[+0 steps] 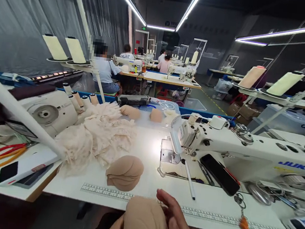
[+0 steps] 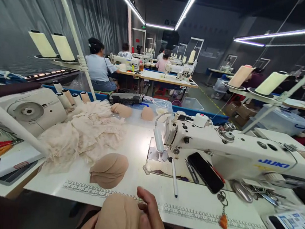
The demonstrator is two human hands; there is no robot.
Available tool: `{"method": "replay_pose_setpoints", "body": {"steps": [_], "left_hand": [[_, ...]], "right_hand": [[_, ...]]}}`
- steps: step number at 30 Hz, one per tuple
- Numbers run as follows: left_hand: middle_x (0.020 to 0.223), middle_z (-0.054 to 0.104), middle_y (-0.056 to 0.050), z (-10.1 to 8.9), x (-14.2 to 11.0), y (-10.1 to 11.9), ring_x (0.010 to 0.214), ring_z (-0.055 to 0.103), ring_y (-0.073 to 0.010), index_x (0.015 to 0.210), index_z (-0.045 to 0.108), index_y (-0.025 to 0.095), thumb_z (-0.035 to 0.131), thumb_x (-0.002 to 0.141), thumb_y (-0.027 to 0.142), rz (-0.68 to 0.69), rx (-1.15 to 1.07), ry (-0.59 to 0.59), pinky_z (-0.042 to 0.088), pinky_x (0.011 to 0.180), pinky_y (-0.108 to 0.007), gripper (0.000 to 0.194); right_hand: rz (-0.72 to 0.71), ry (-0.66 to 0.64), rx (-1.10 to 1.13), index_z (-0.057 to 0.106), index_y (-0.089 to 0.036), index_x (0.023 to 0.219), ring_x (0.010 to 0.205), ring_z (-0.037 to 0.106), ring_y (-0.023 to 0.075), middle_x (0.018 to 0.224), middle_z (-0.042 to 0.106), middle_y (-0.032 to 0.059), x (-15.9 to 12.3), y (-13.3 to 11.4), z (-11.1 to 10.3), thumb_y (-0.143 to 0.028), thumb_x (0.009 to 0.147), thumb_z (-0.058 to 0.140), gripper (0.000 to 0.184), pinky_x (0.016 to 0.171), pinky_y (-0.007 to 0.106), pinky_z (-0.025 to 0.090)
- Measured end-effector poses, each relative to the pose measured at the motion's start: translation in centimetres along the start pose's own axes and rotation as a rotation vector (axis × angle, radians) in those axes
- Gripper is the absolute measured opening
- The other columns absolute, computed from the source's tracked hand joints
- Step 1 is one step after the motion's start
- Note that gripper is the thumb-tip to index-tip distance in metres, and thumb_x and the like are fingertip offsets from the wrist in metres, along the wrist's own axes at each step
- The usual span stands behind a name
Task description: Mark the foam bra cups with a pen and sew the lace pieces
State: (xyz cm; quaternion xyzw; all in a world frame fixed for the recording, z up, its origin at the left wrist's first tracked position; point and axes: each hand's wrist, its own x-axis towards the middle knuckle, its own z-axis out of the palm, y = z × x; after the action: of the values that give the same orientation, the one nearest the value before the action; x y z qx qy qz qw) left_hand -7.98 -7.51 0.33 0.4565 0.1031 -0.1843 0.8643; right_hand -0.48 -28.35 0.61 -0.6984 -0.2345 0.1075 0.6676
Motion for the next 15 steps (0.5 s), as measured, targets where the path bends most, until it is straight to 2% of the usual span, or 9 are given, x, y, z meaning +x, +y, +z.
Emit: {"method": "replay_pose_setpoints", "body": {"steps": [3,5,8,10,11,12,14,15], "left_hand": [[0.145,0.070,-0.019,-0.8,2.9,1.4,0.152,0.044,-0.0554,0.154,0.059,0.023,0.096,0.054,0.074,0.018,0.135,-0.140,0.029,0.128,-0.070,0.118],[0.146,0.070,-0.016,-0.8,4.2,1.9,0.157,0.039,-0.0528,0.152,0.061,0.025,0.094,0.055,0.075,0.029,0.151,-0.133,0.021,0.133,-0.068,0.114],[0.147,0.072,-0.010,0.3,4.1,1.6,0.163,0.032,-0.0441,0.142,0.070,0.027,0.096,0.062,0.066,0.017,0.017,-0.006,0.015,0.138,-0.055,0.093],[0.146,0.073,-0.009,1.4,3.1,1.3,0.162,0.036,-0.0401,0.139,0.073,0.024,0.092,0.071,0.063,-0.029,-0.081,0.027,0.022,0.138,-0.049,0.080],[0.144,0.074,-0.011,1.9,2.5,1.4,0.161,0.040,-0.0389,0.138,0.074,0.021,0.088,0.077,0.063,-0.065,-0.127,0.037,0.027,0.137,-0.048,0.075],[0.141,0.076,-0.012,2.4,2.1,1.6,0.158,0.044,-0.0381,0.139,0.074,0.018,0.084,0.083,0.062,-0.103,-0.169,0.055,0.031,0.136,-0.047,0.072],[0.136,0.078,-0.014,3.4,1.5,2.2,0.153,0.051,-0.0372,0.142,0.071,0.012,0.080,0.090,0.057,-0.170,-0.283,0.112,0.037,0.133,-0.046,0.069],[0.136,0.078,-0.015,3.7,1.3,2.5,0.152,0.054,-0.0370,0.146,0.068,0.011,0.082,0.090,0.053,-0.188,-0.361,0.142,0.039,0.132,-0.045,0.071]], "right_hand": [[0.039,0.009,0.288,0.051,-0.039,0.157,0.147,0.059,0.0337,0.159,0.062,0.0110,0.7,-2.1,0.3,-0.068,0.111,0.020,0.062,0.119,0.057,0.050],[0.003,-0.012,0.283,0.050,-0.036,0.158,0.144,0.061,0.0348,0.162,0.059,0.0126,0.7,-2.9,0.5,-0.070,0.110,0.021,0.066,0.116,0.055,0.053],[-0.071,-0.051,-0.020,0.053,-0.036,0.157,0.143,0.061,0.0341,0.165,0.054,0.0114,1.0,-3.0,-1.0,-0.068,0.111,0.029,0.061,0.115,0.051,0.054],[-0.120,0.009,-0.394,0.062,-0.033,0.149,0.144,0.056,0.0340,0.158,0.056,0.0133,2.5,-2.3,-3.6,-0.059,0.113,0.038,0.051,0.119,0.052,0.050],[-0.135,0.158,-0.592,0.066,-0.029,0.142,0.140,0.057,0.0347,0.149,0.059,0.0164,3.5,-1.9,-5.2,-0.053,0.112,0.043,0.045,0.117,0.053,0.051],[-0.083,0.262,-0.780,0.064,-0.024,0.145,0.134,0.057,0.0366,0.139,0.060,0.0194,4.8,-1.3,-6.8,-0.047,0.110,0.047,0.045,0.114,0.055,0.052],[-0.009,0.294,-0.857,0.063,-0.015,0.147,0.121,0.059,0.0429,0.120,0.063,0.0227,7.2,-0.3,-9.5,-0.037,0.102,0.057,0.051,0.106,0.063,0.052],[0.014,0.281,-0.869,0.066,-0.015,0.144,0.109,0.063,0.0406,0.109,0.064,0.0196,8.1,0.0,-10.5,-0.032,0.100,0.056,0.047,0.098,0.059,0.055]]}}
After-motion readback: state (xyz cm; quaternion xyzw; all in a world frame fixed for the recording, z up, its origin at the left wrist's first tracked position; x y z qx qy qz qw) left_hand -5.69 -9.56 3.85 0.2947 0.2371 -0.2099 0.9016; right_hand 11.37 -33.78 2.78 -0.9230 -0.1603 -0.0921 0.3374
